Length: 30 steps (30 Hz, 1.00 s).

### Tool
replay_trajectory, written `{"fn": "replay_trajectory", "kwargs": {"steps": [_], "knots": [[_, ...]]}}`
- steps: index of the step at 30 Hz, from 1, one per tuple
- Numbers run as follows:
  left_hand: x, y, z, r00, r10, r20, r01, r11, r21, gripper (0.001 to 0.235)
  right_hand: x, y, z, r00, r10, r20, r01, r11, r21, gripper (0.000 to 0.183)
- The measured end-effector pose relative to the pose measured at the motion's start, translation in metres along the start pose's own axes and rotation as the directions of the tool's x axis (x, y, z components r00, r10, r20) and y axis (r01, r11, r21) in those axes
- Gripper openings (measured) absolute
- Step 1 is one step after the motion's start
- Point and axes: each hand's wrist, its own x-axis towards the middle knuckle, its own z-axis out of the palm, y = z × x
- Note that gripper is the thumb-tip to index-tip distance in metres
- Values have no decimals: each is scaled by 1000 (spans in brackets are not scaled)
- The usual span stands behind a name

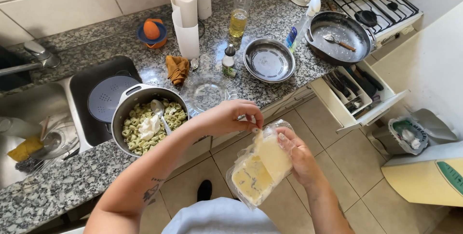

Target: The person drains cooked pasta into a colander in the sink. They retrieve a block of butter from the refrigerator and unwrap it. Using a spoon, they add butter and oil to the pasta in a pot and stir the mixture.

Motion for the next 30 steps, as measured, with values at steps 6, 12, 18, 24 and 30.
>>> {"fn": "replay_trajectory", "kwargs": {"steps": [6,12,18,24,30], "knots": [[-19,58,-11,998,49,-34,-22,830,557,15,6,-5,-5,990,32,-135,-52,988,-148,37],[-46,67,25,932,340,-127,-83,541,837,19,9,-9,-8,965,-20,-263,-1,997,-80,40],[-31,64,17,852,448,-270,-63,601,797,22,8,-24,4,981,-135,-137,100,966,-238,36],[0,39,9,965,170,-202,-129,971,200,27,6,-25,21,999,-28,-33,23,989,-146,34],[-4,19,28,950,56,-309,-130,966,-224,6,4,-12,18,998,54,45,-56,997,57,45]]}}
